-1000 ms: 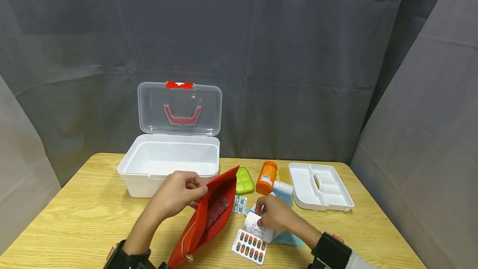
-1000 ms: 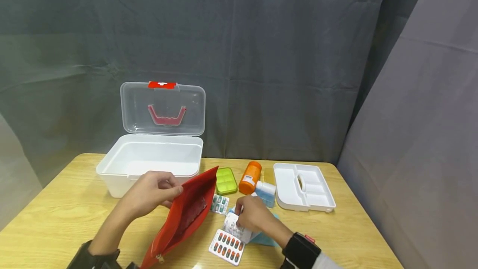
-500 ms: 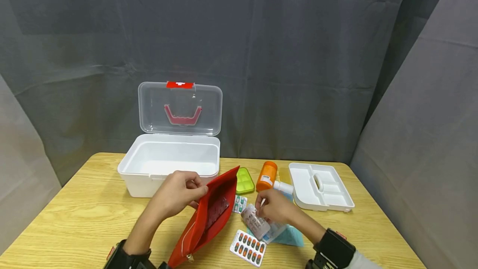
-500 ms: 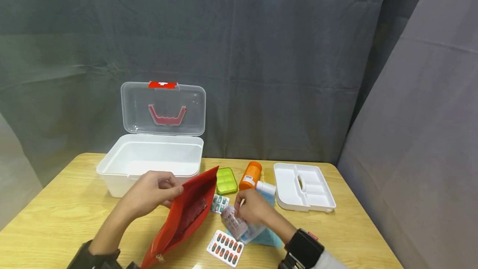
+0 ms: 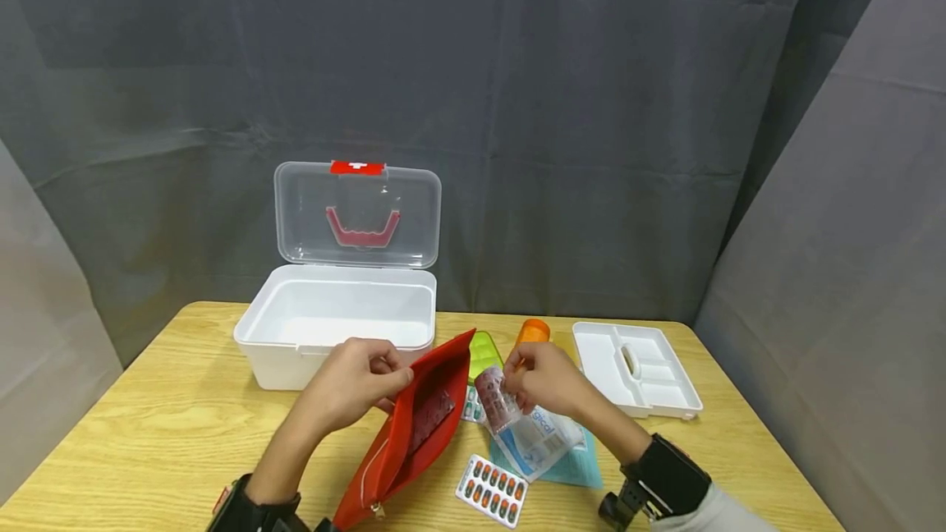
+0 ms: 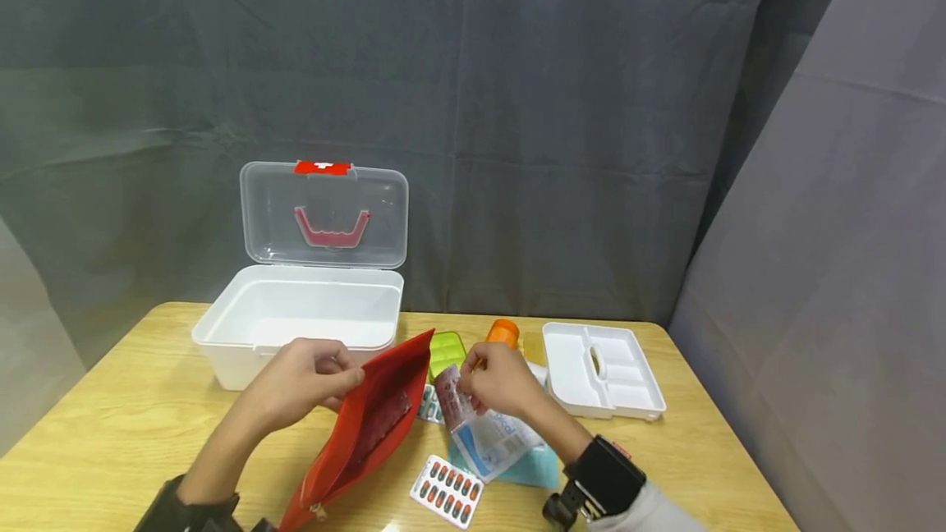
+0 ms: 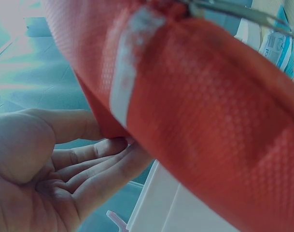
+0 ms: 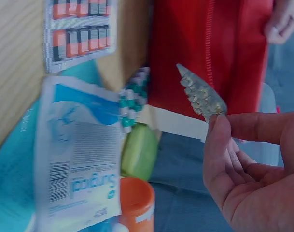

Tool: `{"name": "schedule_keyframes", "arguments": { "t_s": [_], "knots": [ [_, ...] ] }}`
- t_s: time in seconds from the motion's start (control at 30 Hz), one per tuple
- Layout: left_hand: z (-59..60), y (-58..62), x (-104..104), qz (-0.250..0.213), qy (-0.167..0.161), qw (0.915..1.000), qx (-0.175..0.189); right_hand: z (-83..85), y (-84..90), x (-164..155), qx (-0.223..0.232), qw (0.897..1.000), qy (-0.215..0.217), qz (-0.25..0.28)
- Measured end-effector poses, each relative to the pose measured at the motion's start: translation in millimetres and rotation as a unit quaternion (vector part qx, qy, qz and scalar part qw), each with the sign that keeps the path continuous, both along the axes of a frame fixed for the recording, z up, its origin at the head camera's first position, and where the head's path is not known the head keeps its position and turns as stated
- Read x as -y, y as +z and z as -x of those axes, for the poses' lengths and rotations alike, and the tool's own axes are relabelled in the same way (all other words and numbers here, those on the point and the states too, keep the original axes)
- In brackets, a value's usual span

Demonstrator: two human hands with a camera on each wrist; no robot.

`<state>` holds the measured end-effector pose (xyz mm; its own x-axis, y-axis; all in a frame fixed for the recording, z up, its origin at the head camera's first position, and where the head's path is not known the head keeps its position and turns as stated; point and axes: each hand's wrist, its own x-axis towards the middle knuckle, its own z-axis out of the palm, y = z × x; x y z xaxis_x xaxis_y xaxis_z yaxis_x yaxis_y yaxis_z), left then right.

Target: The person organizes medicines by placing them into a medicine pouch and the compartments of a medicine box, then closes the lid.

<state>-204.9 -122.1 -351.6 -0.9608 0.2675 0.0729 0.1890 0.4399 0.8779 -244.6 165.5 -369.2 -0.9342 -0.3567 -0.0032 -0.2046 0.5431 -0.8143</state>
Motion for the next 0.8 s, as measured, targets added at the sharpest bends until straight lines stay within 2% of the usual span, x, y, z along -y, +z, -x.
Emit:
{"name": "schedule_keyframes", "arguments": {
  "t_s": [0.2,0.37,0.8],
  "knots": [
    [-0.9,0.7,-0.1,0.000,-0.004,1.0000,-0.004,1.7,13.3,5.9,0.016,0.999,-0.017,0.039],
    [-0.7,1.8,-0.9,0.006,0.003,0.9999,-0.011,0.1,17.4,15.7,0.048,0.995,-0.002,0.090],
    [-1.9,2.3,0.6,-0.002,0.003,0.9999,-0.013,-1.9,5.1,44.3,0.109,0.984,0.010,0.139]
  ]
}}
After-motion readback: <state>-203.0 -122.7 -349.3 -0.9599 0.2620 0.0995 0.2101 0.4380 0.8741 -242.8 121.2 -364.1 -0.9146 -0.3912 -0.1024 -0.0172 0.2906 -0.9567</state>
